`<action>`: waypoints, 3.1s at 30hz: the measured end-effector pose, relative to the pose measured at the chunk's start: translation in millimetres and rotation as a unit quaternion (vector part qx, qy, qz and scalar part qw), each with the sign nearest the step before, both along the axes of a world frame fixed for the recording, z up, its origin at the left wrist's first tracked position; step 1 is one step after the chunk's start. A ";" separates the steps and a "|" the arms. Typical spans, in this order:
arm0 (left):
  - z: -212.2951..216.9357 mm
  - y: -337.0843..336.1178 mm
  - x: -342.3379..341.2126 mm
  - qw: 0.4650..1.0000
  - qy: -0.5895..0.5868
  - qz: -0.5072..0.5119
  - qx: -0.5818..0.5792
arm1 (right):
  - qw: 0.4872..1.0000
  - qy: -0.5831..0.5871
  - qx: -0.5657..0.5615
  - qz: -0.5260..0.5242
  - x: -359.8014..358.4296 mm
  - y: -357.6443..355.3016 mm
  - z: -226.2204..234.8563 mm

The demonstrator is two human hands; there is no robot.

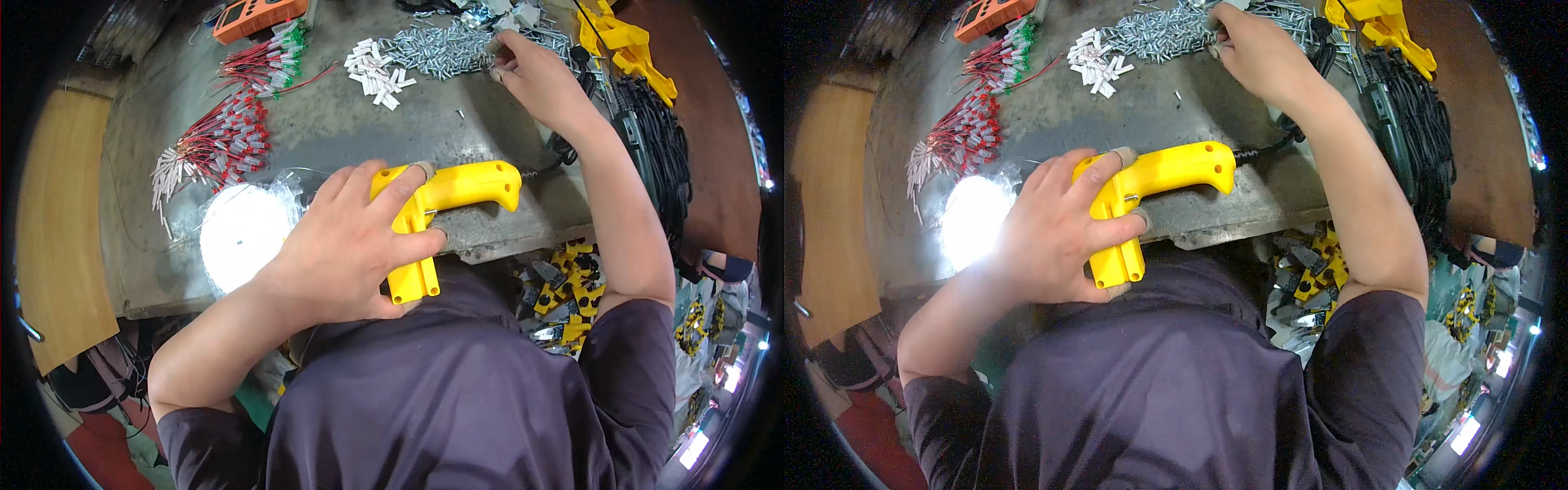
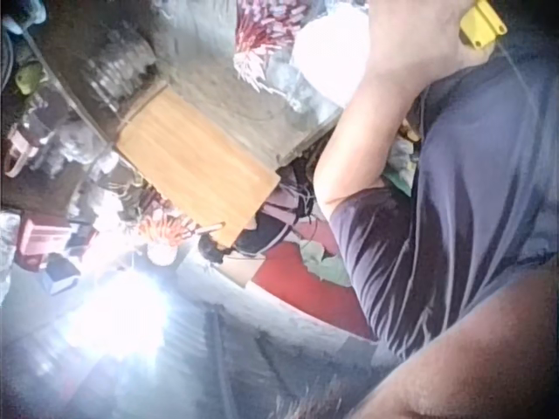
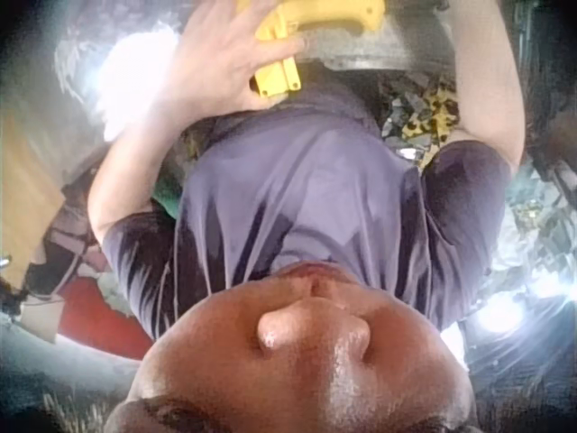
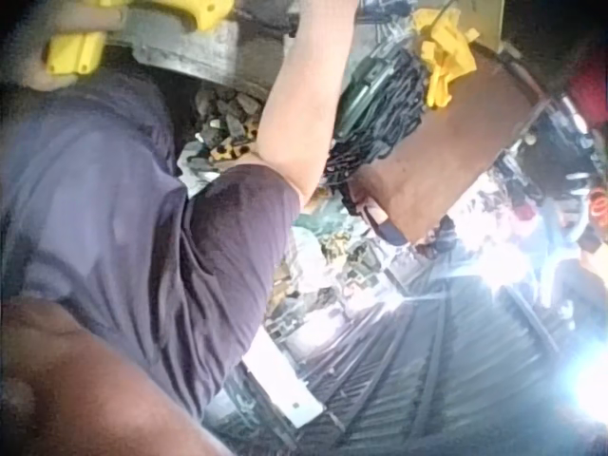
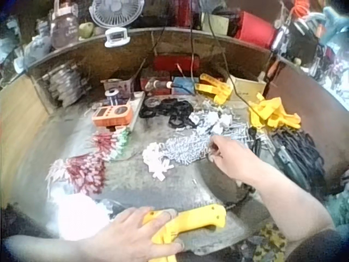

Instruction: Soldering wires and assembling components into a yellow plastic device housing.

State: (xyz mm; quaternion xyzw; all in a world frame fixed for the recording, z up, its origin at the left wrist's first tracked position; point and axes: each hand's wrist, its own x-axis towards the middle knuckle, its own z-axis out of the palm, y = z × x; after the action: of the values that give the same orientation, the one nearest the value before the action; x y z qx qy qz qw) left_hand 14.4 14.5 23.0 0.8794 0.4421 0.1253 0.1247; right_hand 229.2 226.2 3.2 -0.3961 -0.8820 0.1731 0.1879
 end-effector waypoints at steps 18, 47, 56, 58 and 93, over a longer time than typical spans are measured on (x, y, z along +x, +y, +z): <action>-1.2 -0.8 -4.4 0.999 -0.021 0.005 -0.028 | 0.985 -0.065 0.111 0.118 -27.0 3.1 -11.5; -1.7 -1.1 -5.5 0.999 -0.009 0.004 -0.033 | 0.964 -0.211 0.080 0.141 -45.0 -49.7 3.6; -1.7 -0.9 -6.3 0.999 -0.017 0.002 -0.031 | 0.986 -0.073 0.106 0.104 -18.7 5.0 4.4; -2.1 -1.3 -7.3 0.999 -0.019 0.005 -0.032 | 0.984 -0.087 0.107 0.109 -26.4 2.9 -0.9; -7.0 -7.4 -2.5 1.000 -0.027 0.011 -0.005 | 0.900 -0.021 -0.313 0.302 -67.1 -57.7 23.5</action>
State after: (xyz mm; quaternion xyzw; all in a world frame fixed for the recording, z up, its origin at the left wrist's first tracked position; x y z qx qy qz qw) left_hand 11.9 7.1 16.0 0.8698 0.4493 0.1482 0.1400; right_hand 162.2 168.5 26.7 -0.1528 -0.8633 0.4804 -0.0253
